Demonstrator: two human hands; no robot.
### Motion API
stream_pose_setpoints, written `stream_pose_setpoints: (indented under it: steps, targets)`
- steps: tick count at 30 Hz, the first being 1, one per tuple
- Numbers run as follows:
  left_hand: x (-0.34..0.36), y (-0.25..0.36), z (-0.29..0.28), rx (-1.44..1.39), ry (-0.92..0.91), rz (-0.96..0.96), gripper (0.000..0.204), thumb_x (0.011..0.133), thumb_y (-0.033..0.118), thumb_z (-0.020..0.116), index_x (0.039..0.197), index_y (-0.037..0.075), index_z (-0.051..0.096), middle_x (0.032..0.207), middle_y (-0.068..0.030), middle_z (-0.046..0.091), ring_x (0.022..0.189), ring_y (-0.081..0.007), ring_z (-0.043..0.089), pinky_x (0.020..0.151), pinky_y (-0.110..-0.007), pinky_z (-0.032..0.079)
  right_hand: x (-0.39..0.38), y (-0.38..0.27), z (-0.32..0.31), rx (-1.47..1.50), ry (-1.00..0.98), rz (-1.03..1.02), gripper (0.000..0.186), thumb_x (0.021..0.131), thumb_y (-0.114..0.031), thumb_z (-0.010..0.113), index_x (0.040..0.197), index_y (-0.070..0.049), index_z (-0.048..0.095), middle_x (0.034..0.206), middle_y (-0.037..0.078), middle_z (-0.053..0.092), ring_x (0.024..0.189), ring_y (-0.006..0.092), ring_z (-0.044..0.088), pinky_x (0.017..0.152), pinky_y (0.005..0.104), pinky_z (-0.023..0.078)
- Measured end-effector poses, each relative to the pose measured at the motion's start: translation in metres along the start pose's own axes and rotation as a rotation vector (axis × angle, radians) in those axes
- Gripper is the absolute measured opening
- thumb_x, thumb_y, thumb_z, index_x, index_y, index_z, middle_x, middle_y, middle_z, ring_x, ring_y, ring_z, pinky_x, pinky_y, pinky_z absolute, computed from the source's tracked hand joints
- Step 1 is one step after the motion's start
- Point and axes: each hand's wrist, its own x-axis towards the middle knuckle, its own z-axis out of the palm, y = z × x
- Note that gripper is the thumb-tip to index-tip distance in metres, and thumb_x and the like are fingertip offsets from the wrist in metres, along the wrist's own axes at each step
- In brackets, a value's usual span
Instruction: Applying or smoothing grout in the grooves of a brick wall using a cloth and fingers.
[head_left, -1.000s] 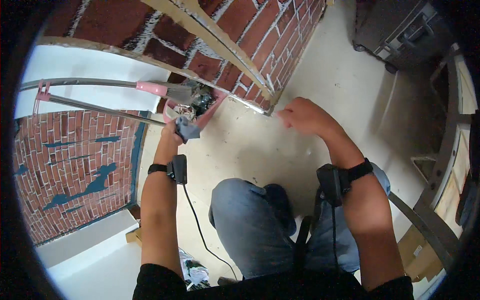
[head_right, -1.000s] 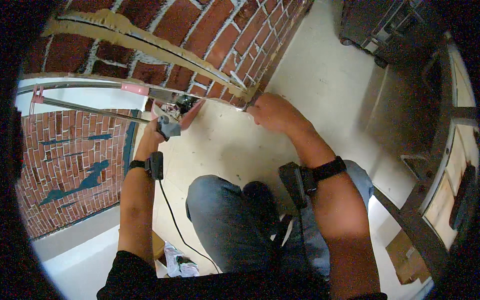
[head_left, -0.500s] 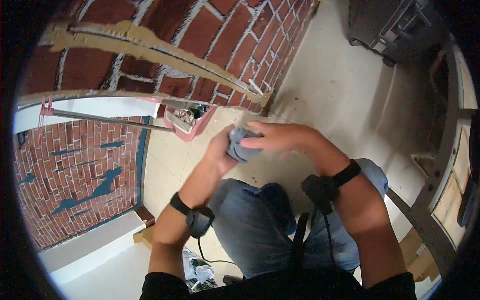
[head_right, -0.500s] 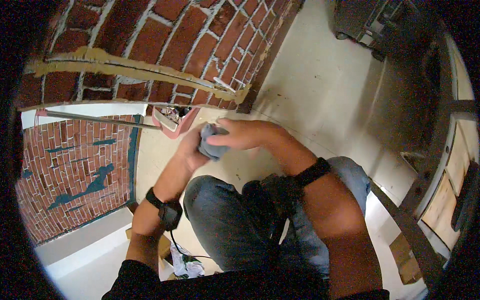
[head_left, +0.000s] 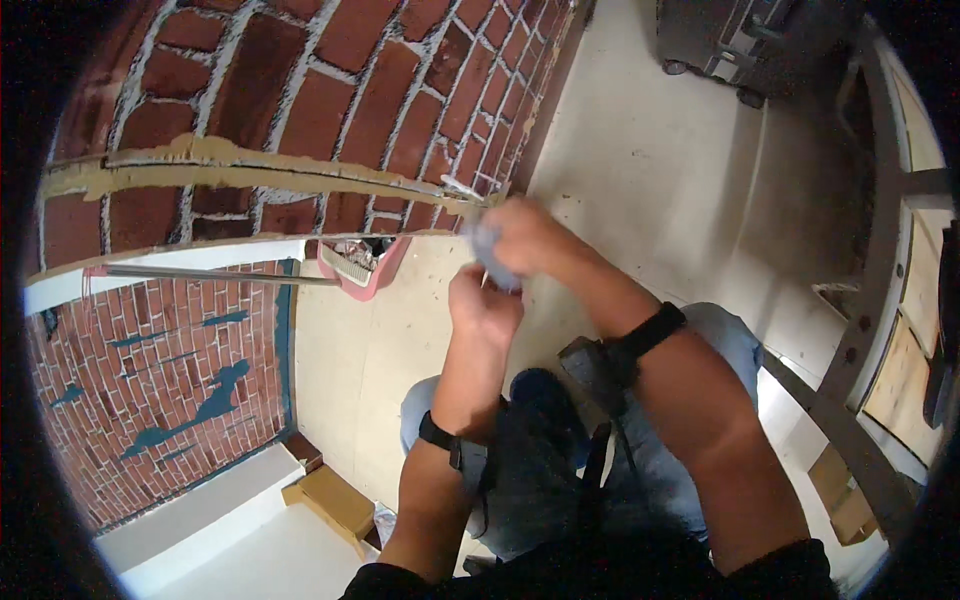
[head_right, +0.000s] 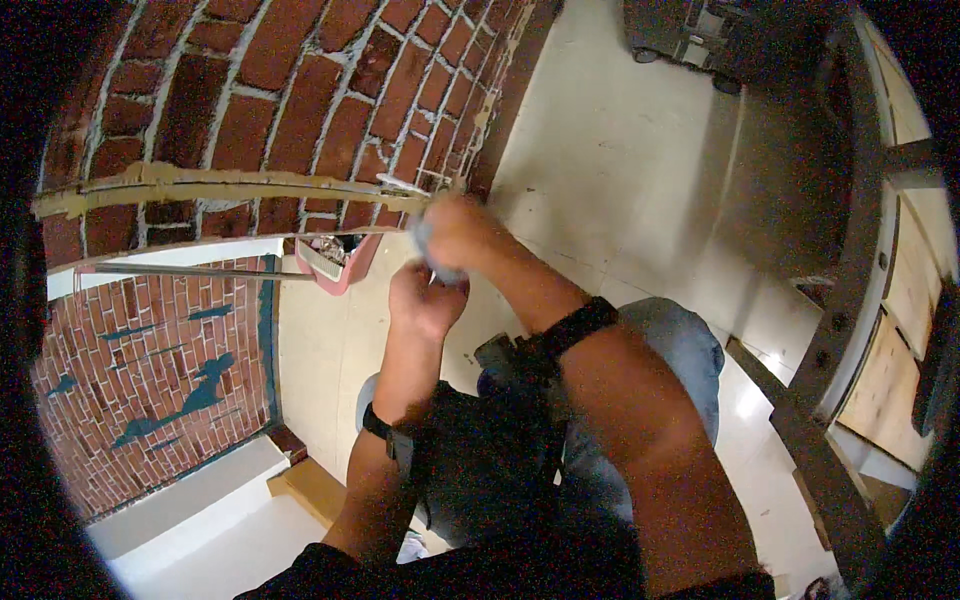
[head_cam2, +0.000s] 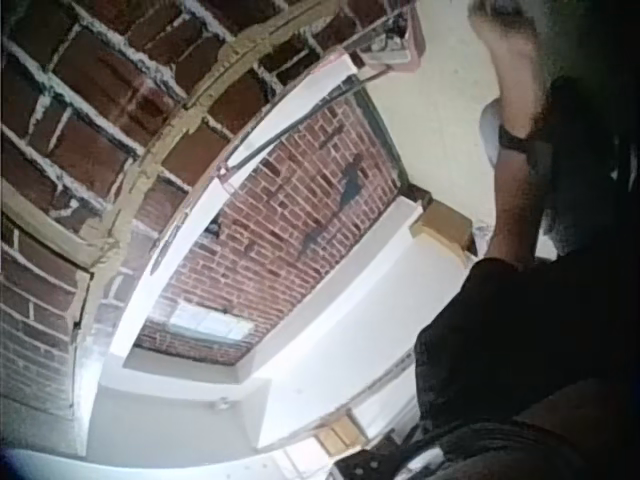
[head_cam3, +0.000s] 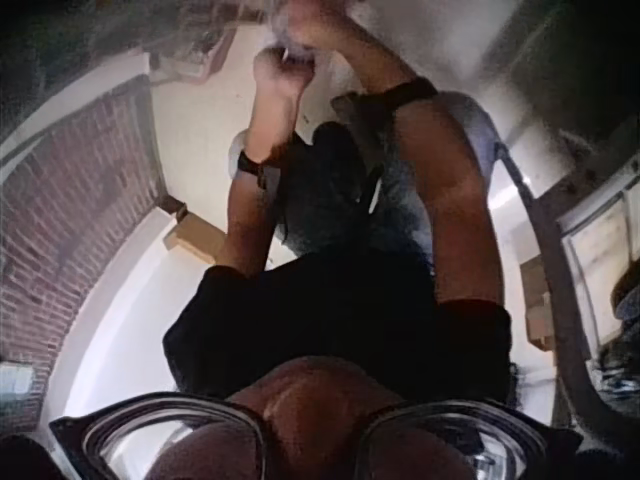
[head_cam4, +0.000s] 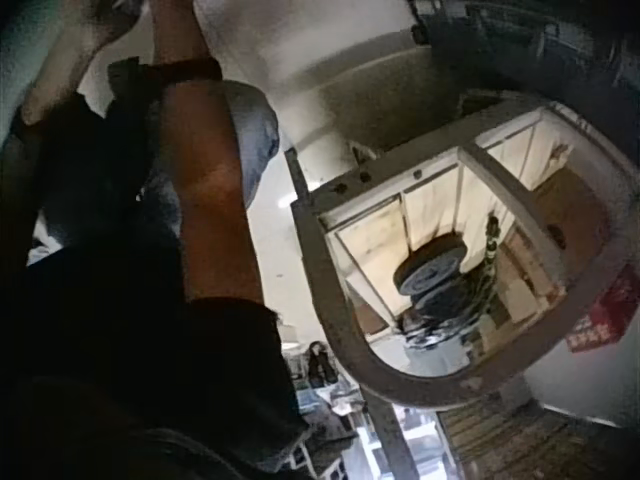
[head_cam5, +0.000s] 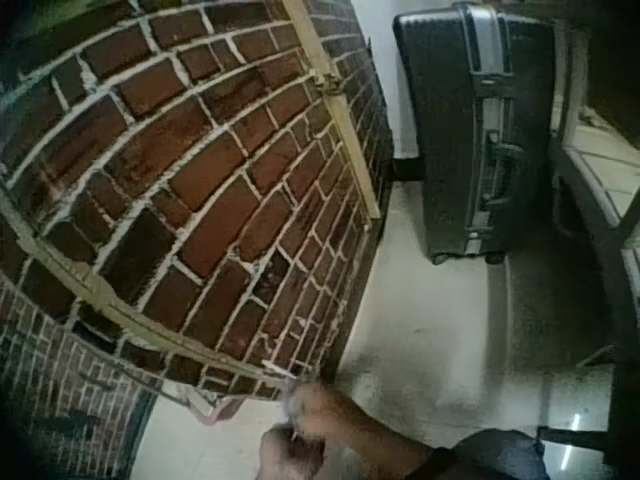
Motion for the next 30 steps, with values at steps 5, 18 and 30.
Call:
stream_pose_setpoints:
  steps: [5,18,30]
  targets:
    - [-0.025,-0.012,0.030,0.206,-0.004,-0.105,0.025,0.089,0.019,0.042,0.109,0.006,0.049,0.115,-0.0129,0.049,0.104,-0.0254,0.050,0.093,-0.040,0.039,-0.010,0.029,-0.018,-0.085,-0.222,0.094,0.030,0.071,-0.015,0.059,0.098,-0.005,0.065,0.089,0.021,0.064,0.086,0.0290,0.063,0.074,0.0394,0.048]
    - [0.015,0.002,0.007,0.181,-0.142,0.042,0.018,0.091,0.012,0.033,0.098,0.008,0.049,0.093,-0.0080,0.057,0.088,-0.0233,0.056,0.083,-0.040,0.046,0.016,0.026,0.007,0.315,0.373,0.091,0.025,0.079,-0.023,0.063,0.093,-0.002,0.064,0.082,0.013,0.065,0.068,0.0198,0.062,0.062,0.0337,0.049]
    - [0.006,0.015,0.001,0.132,-0.125,0.114,0.027,0.081,0.005,0.038,0.106,0.006,0.049,0.095,-0.0092,0.056,0.090,-0.0230,0.054,0.085,-0.037,0.044,0.025,0.020,0.013,1.245,0.213,0.495,0.021,0.080,-0.019,0.066,0.092,-0.002,0.060,0.080,0.004,0.060,0.062,0.0113,0.055,0.054,0.0273,0.049]
